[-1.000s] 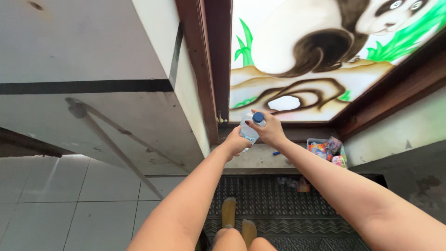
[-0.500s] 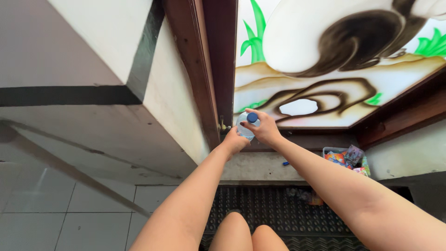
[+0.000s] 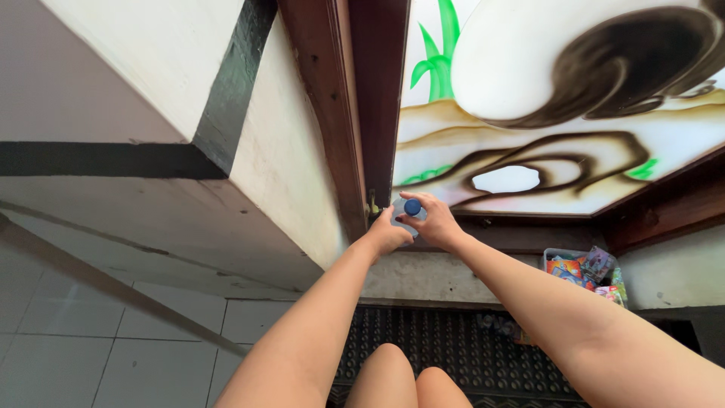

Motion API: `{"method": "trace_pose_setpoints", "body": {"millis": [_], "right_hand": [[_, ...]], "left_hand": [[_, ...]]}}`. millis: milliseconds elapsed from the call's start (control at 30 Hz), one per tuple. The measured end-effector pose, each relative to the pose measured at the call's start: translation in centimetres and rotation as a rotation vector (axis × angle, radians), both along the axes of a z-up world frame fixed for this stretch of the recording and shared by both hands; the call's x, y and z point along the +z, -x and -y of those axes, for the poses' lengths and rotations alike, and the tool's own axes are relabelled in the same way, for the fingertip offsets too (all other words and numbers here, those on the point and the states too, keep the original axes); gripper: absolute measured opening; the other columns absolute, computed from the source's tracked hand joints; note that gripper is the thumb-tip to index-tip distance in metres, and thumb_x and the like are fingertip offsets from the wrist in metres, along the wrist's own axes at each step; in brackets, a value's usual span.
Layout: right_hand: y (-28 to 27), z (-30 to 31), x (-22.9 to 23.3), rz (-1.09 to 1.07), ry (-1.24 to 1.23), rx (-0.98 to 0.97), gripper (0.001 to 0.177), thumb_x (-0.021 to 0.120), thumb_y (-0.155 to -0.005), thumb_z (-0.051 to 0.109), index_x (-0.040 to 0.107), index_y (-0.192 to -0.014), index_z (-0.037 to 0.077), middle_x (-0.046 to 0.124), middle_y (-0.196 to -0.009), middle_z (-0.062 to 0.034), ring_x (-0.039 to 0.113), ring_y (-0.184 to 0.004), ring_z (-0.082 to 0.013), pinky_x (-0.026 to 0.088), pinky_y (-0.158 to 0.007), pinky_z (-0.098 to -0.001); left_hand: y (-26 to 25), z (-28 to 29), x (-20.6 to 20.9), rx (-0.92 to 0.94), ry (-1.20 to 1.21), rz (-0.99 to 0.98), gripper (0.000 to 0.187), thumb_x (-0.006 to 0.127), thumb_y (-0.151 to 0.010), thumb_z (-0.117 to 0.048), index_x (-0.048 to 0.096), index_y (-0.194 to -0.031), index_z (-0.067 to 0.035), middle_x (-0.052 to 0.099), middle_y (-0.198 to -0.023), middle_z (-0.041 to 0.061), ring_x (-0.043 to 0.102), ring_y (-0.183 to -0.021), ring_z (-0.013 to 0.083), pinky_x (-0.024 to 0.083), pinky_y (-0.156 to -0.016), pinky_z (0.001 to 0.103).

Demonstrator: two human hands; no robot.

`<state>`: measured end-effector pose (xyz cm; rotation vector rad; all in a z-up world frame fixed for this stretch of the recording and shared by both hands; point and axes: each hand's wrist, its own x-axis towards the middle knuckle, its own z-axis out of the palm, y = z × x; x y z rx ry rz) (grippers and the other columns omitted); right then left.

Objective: The person gathers bottles and small items from the floor, arranges them onto a window sill and into a tray by hand, and then sweeps the floor and mats with a broom.

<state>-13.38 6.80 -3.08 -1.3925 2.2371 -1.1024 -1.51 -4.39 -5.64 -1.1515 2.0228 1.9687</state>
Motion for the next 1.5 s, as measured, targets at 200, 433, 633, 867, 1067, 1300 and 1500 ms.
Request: {"method": "trace_pose_setpoints", "body": {"millis": [200, 433, 633, 867, 1067, 1300, 1500], "right_hand": [[1.0, 0.7, -0.5, 0.043, -0.02, 0.02, 0.061, 0.083, -0.081, 0.031, 0.064, -0.135, 0.013, 0.066, -0.13, -0.0159, 0.063, -0.12, -0.0316, 0.049, -0.101, -0.0398], [1.9, 1.2, -0.2, 0.059, -0.211, -0.018, 0.076, 0.085, -0.074, 0.031, 0.057, -0.142, 0.011, 0.069, -0.129, -0.0181, 0.065, -0.121, -0.0316, 0.051, -0.102, -0.0379], [2.0, -1.8, 3.5, 0.021, -0.082, -0.076, 0.083, 0.084, -0.077, 0.031, 0.046, -0.147, 0.007, 0.061, -0.138, -0.0221, 0.064, -0.119, -0.0372, 0.051, -0.098, -0.0418], [1.1, -8.2, 11.5, 0.127, -0.083, -0.22, 0.072, 0.079, -0.082, 0.033, 0.053, -0.145, 0.01, 0.067, -0.126, -0.022, 0.069, -0.113, -0.0297, 0.054, -0.095, -0.0408], [1.8, -15.7, 17.4, 0.186, 0.019, -0.338, 0.063, 0.075, -0.085, 0.028, 0.056, -0.142, 0.01, 0.071, -0.118, -0.0176, 0.074, -0.104, -0.0254, 0.058, -0.089, -0.0364], [1.3, -25.7, 22.9, 0.153, 0.091, -0.557, 0.065, 0.075, -0.085, 0.029, 0.054, -0.144, 0.011, 0.07, -0.118, -0.0173, 0.074, -0.103, -0.0249, 0.059, -0.089, -0.0354], [-1.0, -35.2, 23.5, 0.073, 0.04, -0.785, 0.067, 0.078, -0.085, 0.033, 0.054, -0.144, 0.011, 0.07, -0.12, -0.0173, 0.073, -0.105, -0.0239, 0.058, -0.09, -0.0355]], "left_hand": [[0.2, -0.2, 0.4, 0.025, 0.005, 0.003, 0.113, 0.075, -0.064, -0.011, 0.02, -0.163, -0.016, 0.046, -0.153, 0.017, 0.052, -0.137, 0.0299, 0.047, -0.106, 0.04], [0.8, -0.4, 0.6, 0.026, 0.133, 0.035, 0.11, 0.077, -0.063, -0.011, 0.026, -0.161, -0.012, 0.053, -0.148, 0.018, 0.054, -0.134, 0.0284, 0.047, -0.105, 0.037], [-0.4, -2.7, 4.6, 0.091, 0.161, 0.05, 0.099, 0.07, -0.067, -0.016, 0.032, -0.157, -0.011, 0.063, -0.136, 0.018, 0.066, -0.124, 0.0289, 0.053, -0.099, 0.038], [-0.6, -6.7, 11.4, -0.033, 0.412, -0.061, 0.088, 0.076, -0.071, -0.014, 0.039, -0.151, -0.004, 0.056, -0.141, 0.022, 0.056, -0.13, 0.0328, 0.048, -0.104, 0.039], [0.6, -11.0, 17.7, -0.146, 0.523, -0.094, 0.083, 0.078, -0.076, -0.02, 0.043, -0.149, -0.003, 0.057, -0.142, 0.024, 0.055, -0.134, 0.0338, 0.046, -0.109, 0.038], [2.3, -16.4, 21.4, -0.31, 0.632, -0.285, 0.076, 0.078, -0.075, -0.019, 0.047, -0.143, -0.002, 0.055, -0.142, 0.024, 0.05, -0.136, 0.0366, 0.04, -0.114, 0.04], [2.2, -21.2, 23.8, -0.478, 0.638, -0.343, 0.077, 0.078, -0.076, -0.021, 0.048, -0.144, -0.001, 0.053, -0.144, 0.024, 0.048, -0.137, 0.0373, 0.039, -0.114, 0.041]]}}
